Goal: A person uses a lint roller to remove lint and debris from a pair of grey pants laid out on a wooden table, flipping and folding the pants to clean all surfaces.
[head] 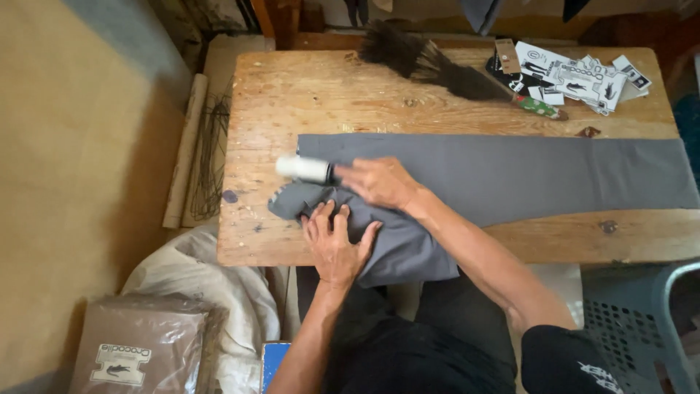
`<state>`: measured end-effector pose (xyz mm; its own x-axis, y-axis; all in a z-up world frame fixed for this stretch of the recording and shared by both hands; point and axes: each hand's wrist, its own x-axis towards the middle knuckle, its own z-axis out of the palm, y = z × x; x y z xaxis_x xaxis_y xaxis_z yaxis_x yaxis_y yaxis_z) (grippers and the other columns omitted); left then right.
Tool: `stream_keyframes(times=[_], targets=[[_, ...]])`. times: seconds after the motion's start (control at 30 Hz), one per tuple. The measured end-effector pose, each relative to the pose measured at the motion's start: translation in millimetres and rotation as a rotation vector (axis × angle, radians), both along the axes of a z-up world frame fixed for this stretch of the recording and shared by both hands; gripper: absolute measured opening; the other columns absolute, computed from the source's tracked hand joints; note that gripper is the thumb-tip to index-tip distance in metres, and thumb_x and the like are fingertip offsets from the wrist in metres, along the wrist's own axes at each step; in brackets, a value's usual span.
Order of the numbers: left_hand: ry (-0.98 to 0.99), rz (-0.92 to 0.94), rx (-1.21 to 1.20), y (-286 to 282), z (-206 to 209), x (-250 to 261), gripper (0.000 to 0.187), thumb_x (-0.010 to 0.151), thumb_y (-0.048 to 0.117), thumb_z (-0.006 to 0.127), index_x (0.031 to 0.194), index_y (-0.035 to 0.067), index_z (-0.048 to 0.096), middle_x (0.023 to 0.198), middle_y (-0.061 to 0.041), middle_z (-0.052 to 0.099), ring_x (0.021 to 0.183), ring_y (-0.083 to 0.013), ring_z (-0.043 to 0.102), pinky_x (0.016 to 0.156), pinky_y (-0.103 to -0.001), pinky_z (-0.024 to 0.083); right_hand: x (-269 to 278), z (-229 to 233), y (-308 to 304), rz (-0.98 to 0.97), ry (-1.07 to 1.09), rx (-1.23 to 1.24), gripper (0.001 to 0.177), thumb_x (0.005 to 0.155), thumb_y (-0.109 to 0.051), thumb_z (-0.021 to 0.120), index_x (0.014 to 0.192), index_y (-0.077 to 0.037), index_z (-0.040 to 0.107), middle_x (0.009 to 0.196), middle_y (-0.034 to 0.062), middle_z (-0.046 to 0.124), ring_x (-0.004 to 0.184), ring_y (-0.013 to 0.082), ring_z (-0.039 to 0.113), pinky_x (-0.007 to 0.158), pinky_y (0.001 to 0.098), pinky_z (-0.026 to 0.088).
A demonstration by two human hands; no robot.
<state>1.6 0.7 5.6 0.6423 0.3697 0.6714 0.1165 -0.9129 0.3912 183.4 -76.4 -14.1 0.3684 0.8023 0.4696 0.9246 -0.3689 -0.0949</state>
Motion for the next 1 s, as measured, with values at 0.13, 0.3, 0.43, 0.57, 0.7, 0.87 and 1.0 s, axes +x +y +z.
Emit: stream_keyframes(times=[0.13,0.3,0.43,0.57,0.7,0.87,1.0], targets=[[-0.011,-0.011,0.0,0,-3,0,0.061,0.081,0.059,0.078,0.11,0.006,0.069,0.121,-0.015,0.061,0.114,-0.0393,0.063,0.098,-0.056,0.047,24,-2,-11,-0.285,-0.061,0.04,0.027,0.099,-0.051,0.051,0.117,-0.043,0.07,0.071,-0.0088,0.054,0.057,0.0151,0.066,0.053,0.0305,0.055],[-0.029,-0.002,0.013,1,-5,2,0.062,0.08,0.06,0.079,0.109,0.007,0.069,0.119,-0.015,0.061,0.114,-0.0396,0.064,0.1,-0.055,0.047,-4,30,-32,-0.048,-0.194,-0.031,0.021,0.102,-0.045,0.052,0.113,-0.043,0.068,0.074,-0.0133,0.054,0.067,0.0066,0.066,0.06,0.0249,0.055],[-0.029,-0.004,0.022,0,2,2,0.062,0.079,0.059,0.08,0.109,0.006,0.069,0.12,-0.016,0.061,0.114,-0.0386,0.064,0.098,-0.054,0.048,21,6,-52,-0.291,-0.073,0.022,0.03,0.103,-0.049,0.053,0.128,-0.041,0.066,0.072,-0.0056,0.054,0.059,0.0192,0.067,0.055,0.0349,0.058],[-0.033,-0.006,0.029,2,0,1,0.063,0.079,0.061,0.08,0.108,0.006,0.069,0.119,-0.016,0.061,0.114,-0.0394,0.064,0.096,-0.051,0.05,-3,23,-67,-0.009,-0.06,0.009,0.026,0.099,-0.041,0.059,0.122,-0.037,0.07,0.072,-0.0052,0.056,0.064,0.0174,0.068,0.059,0.0324,0.058],[-0.018,-0.014,0.028,2,-1,1,0.063,0.081,0.062,0.078,0.108,0.006,0.068,0.119,-0.016,0.06,0.115,-0.04,0.064,0.095,-0.053,0.049,32,-19,-84,-0.311,-0.006,0.006,0.035,0.104,-0.049,0.052,0.132,-0.035,0.067,0.071,-0.0024,0.058,0.062,0.0232,0.068,0.057,0.0368,0.058],[-0.016,-0.014,0.041,4,-6,2,0.064,0.079,0.063,0.079,0.109,0.007,0.069,0.12,-0.015,0.061,0.116,-0.0389,0.063,0.097,-0.052,0.048,-11,29,-97,0.004,-0.176,-0.013,0.019,0.102,-0.032,0.058,0.107,-0.028,0.075,0.076,-0.0073,0.067,0.071,0.0136,0.068,0.057,0.025,0.054],[-0.015,-0.021,0.025,1,-1,-1,0.063,0.078,0.06,0.082,0.11,0.007,0.068,0.12,-0.015,0.06,0.117,-0.0386,0.062,0.098,-0.051,0.047,22,-11,-120,-0.37,-0.029,0.031,0.03,0.103,-0.046,0.056,0.125,-0.033,0.072,0.076,-0.0046,0.065,0.064,0.0202,0.069,0.054,0.0374,0.058]])
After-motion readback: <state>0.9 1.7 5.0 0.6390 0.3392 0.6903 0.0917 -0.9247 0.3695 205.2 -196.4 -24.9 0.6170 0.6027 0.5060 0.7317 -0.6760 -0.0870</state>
